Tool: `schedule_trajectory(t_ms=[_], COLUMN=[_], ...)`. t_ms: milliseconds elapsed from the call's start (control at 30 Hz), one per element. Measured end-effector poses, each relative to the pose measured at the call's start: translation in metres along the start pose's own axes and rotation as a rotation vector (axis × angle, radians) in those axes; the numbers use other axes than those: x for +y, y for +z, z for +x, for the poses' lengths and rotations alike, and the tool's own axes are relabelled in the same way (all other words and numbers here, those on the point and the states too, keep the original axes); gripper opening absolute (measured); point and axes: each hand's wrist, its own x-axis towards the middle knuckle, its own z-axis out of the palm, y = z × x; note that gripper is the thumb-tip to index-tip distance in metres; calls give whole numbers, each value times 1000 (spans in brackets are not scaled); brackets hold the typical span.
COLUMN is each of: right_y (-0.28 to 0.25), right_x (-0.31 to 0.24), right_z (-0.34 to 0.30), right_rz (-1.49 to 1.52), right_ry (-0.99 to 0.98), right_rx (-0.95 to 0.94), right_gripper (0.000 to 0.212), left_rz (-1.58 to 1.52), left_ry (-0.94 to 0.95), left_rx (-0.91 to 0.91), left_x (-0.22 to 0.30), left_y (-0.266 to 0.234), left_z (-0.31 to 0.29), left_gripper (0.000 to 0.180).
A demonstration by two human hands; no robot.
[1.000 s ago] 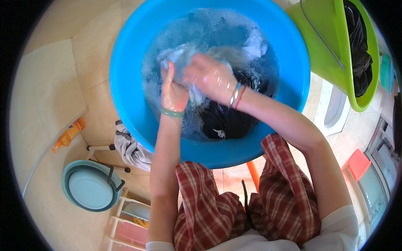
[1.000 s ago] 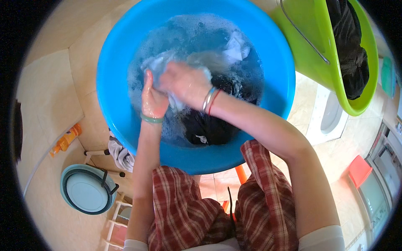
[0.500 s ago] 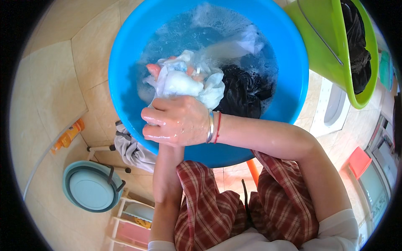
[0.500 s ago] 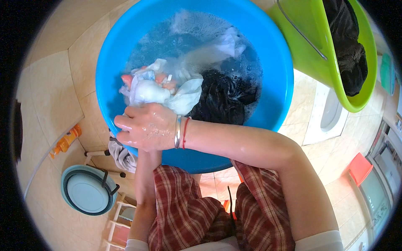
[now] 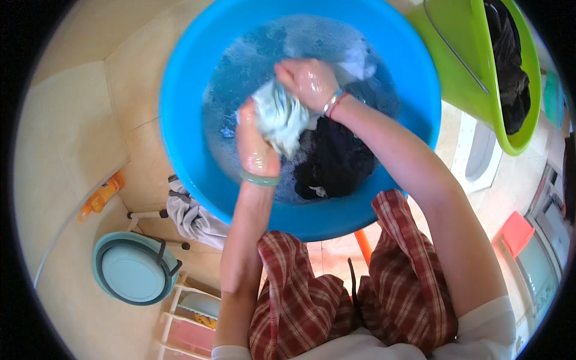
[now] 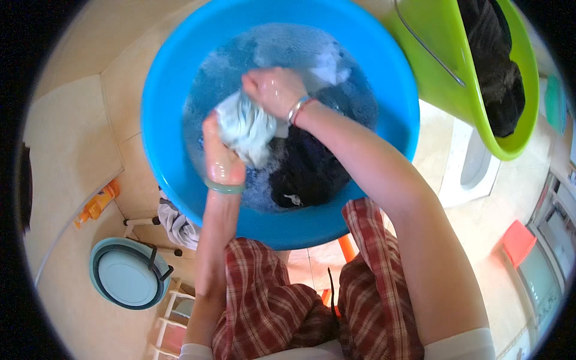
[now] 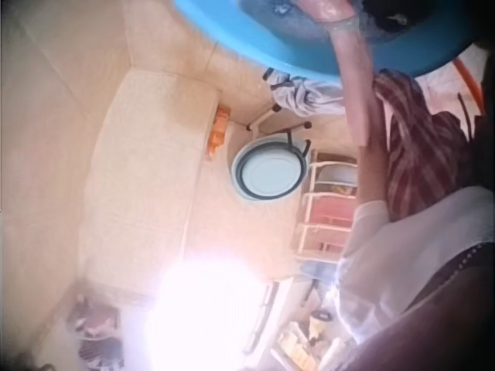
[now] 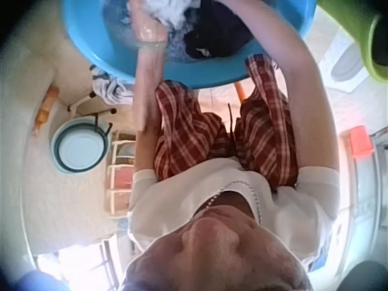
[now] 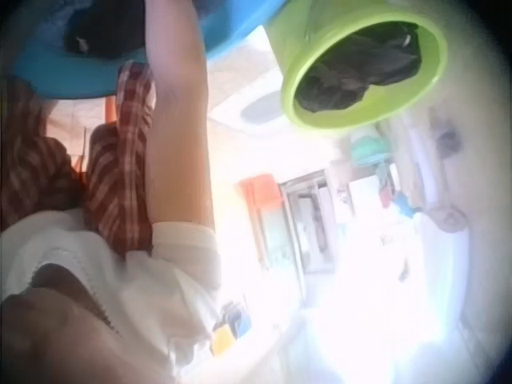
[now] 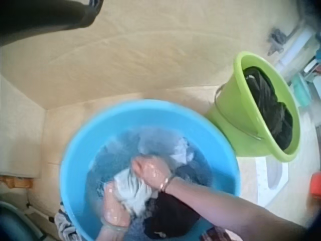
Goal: The person hand-washes dark and light-colored garments in a blue basin filled with soapy water. They scrub the clothes by hand, wring them out, and transfer the washed items into a green bucket placed nearby.
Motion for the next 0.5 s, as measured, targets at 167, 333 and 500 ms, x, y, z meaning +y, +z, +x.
schedule_trajectory(t_ms=[167, 333, 500], right_y=[10, 28, 37], right_x=[5, 22, 14], right_z=[-10, -22, -27], right_rz=[-68, -343, -206], right_ry=[161, 9, -478], right_rx=[158, -57, 307], right_gripper=[41, 29, 15], left_rz=[-75, -109, -153], left_ry=[-35, -47, -72], left_rx=[3, 140, -106], left_x=[17, -2, 0], left_y=[-55, -61, -44], left_z=[32, 43, 40], left_gripper=[42, 37, 51])
